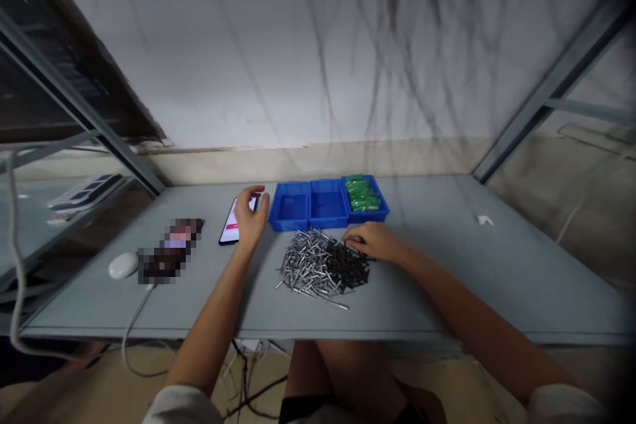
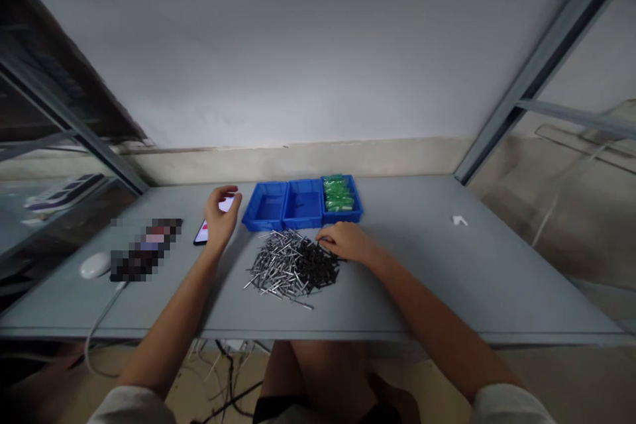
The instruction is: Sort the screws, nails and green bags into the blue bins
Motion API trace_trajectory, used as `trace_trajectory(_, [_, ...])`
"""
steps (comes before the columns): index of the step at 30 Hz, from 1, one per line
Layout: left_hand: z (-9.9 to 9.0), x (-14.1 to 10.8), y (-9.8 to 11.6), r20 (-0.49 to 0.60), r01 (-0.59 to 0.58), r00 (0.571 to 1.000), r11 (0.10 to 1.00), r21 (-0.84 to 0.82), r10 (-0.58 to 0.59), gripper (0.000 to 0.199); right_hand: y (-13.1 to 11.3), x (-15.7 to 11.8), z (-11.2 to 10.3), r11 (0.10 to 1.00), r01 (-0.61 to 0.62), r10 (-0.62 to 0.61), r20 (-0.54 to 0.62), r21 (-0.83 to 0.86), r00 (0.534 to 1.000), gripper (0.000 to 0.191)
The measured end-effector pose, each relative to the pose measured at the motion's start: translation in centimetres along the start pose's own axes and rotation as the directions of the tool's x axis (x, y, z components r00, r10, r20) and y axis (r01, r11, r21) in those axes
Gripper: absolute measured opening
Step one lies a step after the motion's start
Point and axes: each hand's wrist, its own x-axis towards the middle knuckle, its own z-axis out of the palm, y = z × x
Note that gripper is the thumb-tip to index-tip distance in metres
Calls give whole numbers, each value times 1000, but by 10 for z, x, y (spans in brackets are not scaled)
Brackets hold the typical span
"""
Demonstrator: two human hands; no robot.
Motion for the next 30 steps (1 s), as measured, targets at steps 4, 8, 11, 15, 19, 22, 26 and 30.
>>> trace_trajectory(4, [0,0,1,11,46,999,999,-26,-46,19,0,0,0,1000,-2,2,12,10,1000,23])
trace_trajectory(8, [3,-3,4,61,-29,998,999,-23,30,19,0,-1,-1,1000,12,-12,10,4,1000,21])
trace_trajectory(11, [3,-5,9,86,-63,994,998,-8,63,19,1,-2,-4,1000,16,-16,30,7,999,20])
trace_trajectory(15, [2,-6,12,100,-72,992,997,4,71,19,4,-3,-7,999,16,-17,38,35,999,20])
trace_trajectory(19, [-4,3,2,105,-102,990,987,126,89,22,7,-3,-8,999,-2,1,28,42,1000,18])
trace_trajectory(22, [-25,15,-14,68,-29,998,946,322,7,31,7,-4,-12,998,-6,4,42,65,999,18])
trace_trajectory(26, [-76,20,-44,-23,211,966,729,651,-259,48,5,-5,-16,997,-4,-1,56,80,998,18])
trace_trajectory(30, [-131,8,-71,-66,292,904,499,816,-421,72,5,-5,-16,996,-1,-4,56,86,998,18])
